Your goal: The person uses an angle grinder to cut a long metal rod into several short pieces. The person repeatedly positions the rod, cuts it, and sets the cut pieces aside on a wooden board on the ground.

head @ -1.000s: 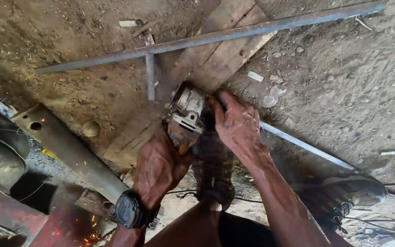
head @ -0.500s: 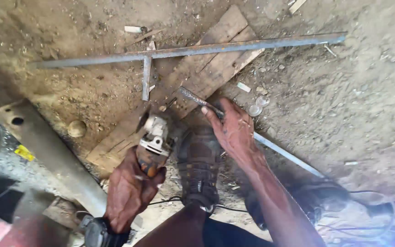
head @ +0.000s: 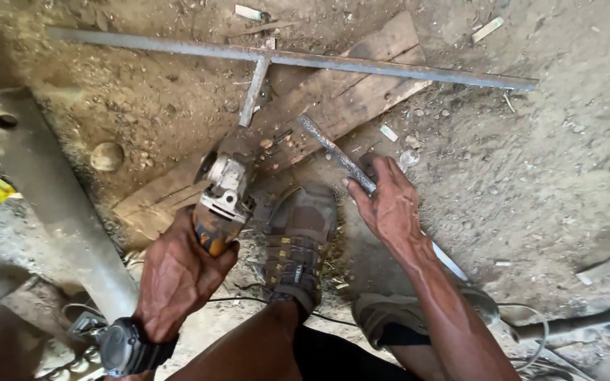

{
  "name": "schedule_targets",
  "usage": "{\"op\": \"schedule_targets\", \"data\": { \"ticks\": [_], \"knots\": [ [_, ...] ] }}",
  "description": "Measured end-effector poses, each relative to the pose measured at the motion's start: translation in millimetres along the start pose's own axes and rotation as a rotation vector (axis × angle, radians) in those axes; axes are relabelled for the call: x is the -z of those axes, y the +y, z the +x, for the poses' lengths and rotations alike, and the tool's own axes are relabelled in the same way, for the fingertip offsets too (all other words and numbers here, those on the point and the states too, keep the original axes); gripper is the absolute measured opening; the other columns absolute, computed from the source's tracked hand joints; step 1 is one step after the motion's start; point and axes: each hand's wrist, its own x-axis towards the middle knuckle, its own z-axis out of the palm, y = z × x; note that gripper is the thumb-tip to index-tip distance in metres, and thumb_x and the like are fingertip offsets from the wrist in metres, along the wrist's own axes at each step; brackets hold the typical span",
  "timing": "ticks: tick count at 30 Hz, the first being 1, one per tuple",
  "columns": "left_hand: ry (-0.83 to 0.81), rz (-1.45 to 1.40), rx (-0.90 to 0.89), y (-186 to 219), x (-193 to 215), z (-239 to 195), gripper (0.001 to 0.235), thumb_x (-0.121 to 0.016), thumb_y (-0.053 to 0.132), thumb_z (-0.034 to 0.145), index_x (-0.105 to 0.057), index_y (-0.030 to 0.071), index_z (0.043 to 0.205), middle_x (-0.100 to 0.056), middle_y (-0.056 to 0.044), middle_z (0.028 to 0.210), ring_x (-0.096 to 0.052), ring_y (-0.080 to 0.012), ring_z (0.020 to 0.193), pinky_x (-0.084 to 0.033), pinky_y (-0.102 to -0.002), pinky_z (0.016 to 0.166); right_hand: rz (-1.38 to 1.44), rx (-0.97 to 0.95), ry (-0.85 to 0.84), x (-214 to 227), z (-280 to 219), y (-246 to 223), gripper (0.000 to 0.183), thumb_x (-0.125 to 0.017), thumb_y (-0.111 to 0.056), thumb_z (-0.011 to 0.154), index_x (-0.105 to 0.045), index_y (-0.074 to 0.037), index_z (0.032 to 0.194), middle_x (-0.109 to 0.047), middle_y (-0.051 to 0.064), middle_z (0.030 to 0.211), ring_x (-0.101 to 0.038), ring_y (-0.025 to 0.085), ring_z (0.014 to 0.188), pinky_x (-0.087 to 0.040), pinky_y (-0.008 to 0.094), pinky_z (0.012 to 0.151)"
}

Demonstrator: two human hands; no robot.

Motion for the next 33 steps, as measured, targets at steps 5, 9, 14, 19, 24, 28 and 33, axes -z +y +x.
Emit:
{"op": "schedule_targets", "data": {
  "ticks": [5,9,14,19,24,28,33],
  "knots": [
    [-0.012,0.055,0.084,-9,-3,-1,0.047,-0.074,0.033,0.084,-0.054,0.004,0.115,-0.075,-0.012,0.086,-0.075,-0.0298,0.06,-0.064,-0.04,0.046,0.01,0.135,0.056,1,-7,5,0.04,-0.059,-0.032,0.107,-0.047,-0.002,0.13,-0.067,0.021,0.109,-0.075,0.03,0.074,-0.063,0.036,0.042],
    [-0.024,0.032,0.093,-10,-3,-2,0.047,-0.074,0.032,0.084,-0.055,0.004,0.117,-0.076,-0.011,0.085,-0.077,-0.0276,0.061,-0.065,-0.037,0.047,-0.017,0.194,0.093,-1,-9,7,0.04,-0.053,-0.038,0.11,-0.049,-0.002,0.128,-0.068,0.02,0.108,-0.077,0.031,0.081,-0.067,0.039,0.051],
    [0.021,0.065,0.026,-14,-6,-2,0.058,-0.073,0.034,0.084,-0.052,0.0,0.127,-0.074,-0.016,0.088,-0.076,-0.0325,0.064,-0.065,-0.041,0.048,-0.055,0.195,0.211,7,14,5,0.044,-0.056,-0.041,0.107,-0.055,-0.001,0.124,-0.06,0.018,0.111,-0.063,0.023,0.079,-0.055,0.031,0.047],
    [0.035,0.073,-0.001,-14,-7,-4,0.057,-0.07,0.033,0.085,-0.052,0.0,0.128,-0.074,-0.015,0.086,-0.077,-0.0307,0.062,-0.066,-0.039,0.046,-0.105,0.373,0.292,25,74,-22,0.034,-0.055,-0.035,0.111,-0.06,-0.002,0.119,-0.058,0.014,0.106,-0.058,0.021,0.085,-0.047,0.028,0.049],
    [-0.006,0.029,0.136,-1,2,-5,0.062,-0.073,0.037,0.078,-0.05,0.007,0.128,-0.074,-0.014,0.089,-0.073,-0.0333,0.066,-0.061,-0.046,0.052,-0.354,0.661,-0.039,37,139,-71,0.046,-0.064,-0.003,0.097,-0.051,-0.008,0.141,-0.054,0.016,0.132,-0.053,0.027,0.11,-0.054,0.042,0.086],
    [0.053,0.026,0.092,-9,1,-7,0.061,-0.074,0.036,0.078,-0.052,0.004,0.126,-0.075,-0.016,0.09,-0.075,-0.0351,0.067,-0.062,-0.046,0.053,-0.458,0.635,-0.272,65,165,-76,0.056,-0.048,-0.024,0.1,-0.04,-0.004,0.151,-0.045,0.029,0.146,-0.049,0.044,0.132,-0.044,0.059,0.104],
    [0.038,0.029,0.056,-13,-1,-9,0.06,-0.073,0.038,0.081,-0.052,0.003,0.125,-0.073,-0.014,0.091,-0.075,-0.0309,0.068,-0.065,-0.042,0.053,-0.716,0.673,-0.341,78,163,-32,0.129,-0.088,-0.049,0.059,-0.027,0.001,0.162,-0.049,0.025,0.149,-0.049,0.041,0.136,-0.032,0.062,0.116]
  ]
}}
